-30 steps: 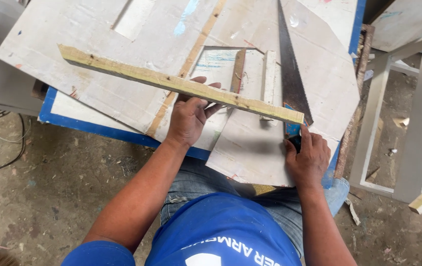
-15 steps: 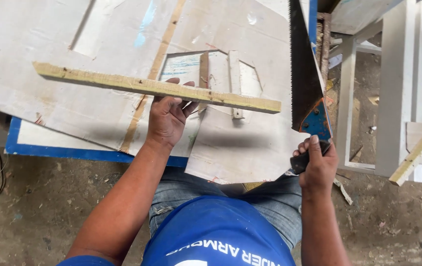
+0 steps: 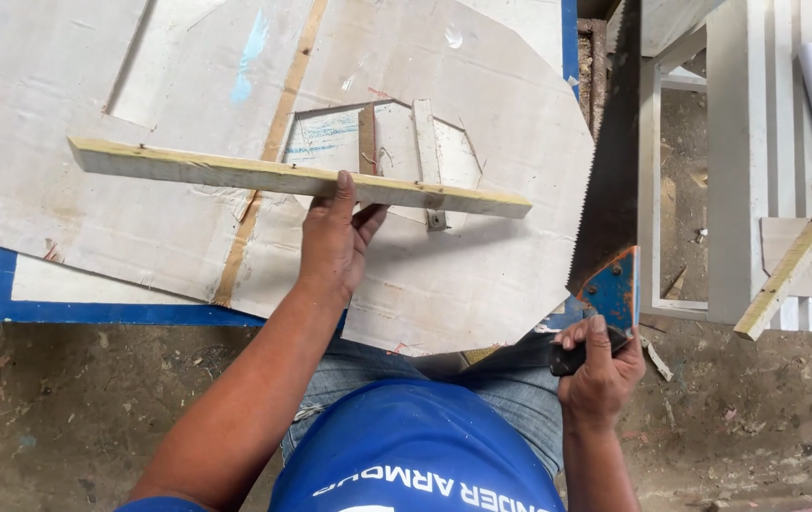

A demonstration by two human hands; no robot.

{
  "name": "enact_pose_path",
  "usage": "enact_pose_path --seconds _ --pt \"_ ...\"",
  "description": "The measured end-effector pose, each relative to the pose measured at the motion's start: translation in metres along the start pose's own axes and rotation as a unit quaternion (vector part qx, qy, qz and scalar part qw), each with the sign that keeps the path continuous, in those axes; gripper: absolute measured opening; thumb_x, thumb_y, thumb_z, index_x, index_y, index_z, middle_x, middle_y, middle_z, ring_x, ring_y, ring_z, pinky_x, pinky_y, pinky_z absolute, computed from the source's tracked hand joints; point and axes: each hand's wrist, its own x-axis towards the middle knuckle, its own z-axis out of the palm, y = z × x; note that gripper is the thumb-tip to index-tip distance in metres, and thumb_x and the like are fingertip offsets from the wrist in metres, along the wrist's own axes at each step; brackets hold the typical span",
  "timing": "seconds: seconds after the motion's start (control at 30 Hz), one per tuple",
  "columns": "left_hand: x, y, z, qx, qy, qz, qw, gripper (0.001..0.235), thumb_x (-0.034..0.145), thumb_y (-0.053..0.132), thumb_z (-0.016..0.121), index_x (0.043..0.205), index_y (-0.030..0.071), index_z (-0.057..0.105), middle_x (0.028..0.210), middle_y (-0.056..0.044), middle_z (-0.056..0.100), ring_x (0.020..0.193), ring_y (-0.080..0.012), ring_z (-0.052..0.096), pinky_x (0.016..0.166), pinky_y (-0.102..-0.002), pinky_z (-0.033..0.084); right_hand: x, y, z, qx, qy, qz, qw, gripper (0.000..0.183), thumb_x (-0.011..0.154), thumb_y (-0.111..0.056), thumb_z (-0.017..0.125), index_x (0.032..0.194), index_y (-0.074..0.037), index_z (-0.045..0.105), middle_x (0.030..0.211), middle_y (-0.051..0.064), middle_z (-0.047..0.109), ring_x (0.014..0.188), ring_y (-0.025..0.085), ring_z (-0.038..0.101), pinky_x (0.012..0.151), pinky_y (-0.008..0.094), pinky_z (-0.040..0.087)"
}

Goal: Using a hand saw to cut a small wooden strip on a workbench

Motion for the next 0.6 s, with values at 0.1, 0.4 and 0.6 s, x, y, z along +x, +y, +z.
enact_pose_path --seconds 0.1,0.4,0.6 --pt "0.001 -0.013 0.006 -0.028 0.012 -0.016 0.999 0.049 0.078 0.038 0.076 0.114 0.009 0.060 0.113 -0.011 0.075 0.101 -0.0307 0.076 0.076 -0.032 0.065 -0.010 0.001 0.010 -0.048 -0.024 -0.011 0.998 0.012 0.105 -0.015 0.062 0.098 -0.010 0.054 0.070 0.002 0.054 0.060 0.011 0.055 0.058 0.028 0.053" --pt "0.024 -0.066 0.034 -0.076 -0.048 -0.076 0.993 0.043 0.105 0.042 0.054 0.120 0.002 0.049 0.113 -0.016 0.065 0.098 -0.0354 0.075 0.084 -0.039 0.067 0.002 0.025 0.036 -0.184 -0.025 -0.074 0.980 0.004 0.103 -0.003 0.068 0.102 0.001 0.067 0.061 0.011 0.059 0.052 0.014 0.059 0.053 0.031 0.051" --pt "-0.019 -0.060 0.012 0.248 -0.171 -0.085 0.950 0.036 0.098 0.033 0.069 0.118 0.003 0.068 0.091 -0.020 0.074 0.063 -0.0292 0.075 0.051 -0.036 0.066 0.007 0.027 0.031 -0.263 -0.035 -0.043 0.963 0.011 0.104 -0.013 0.069 0.098 -0.004 0.070 0.056 0.010 0.058 0.044 0.013 0.052 0.043 0.029 0.043"
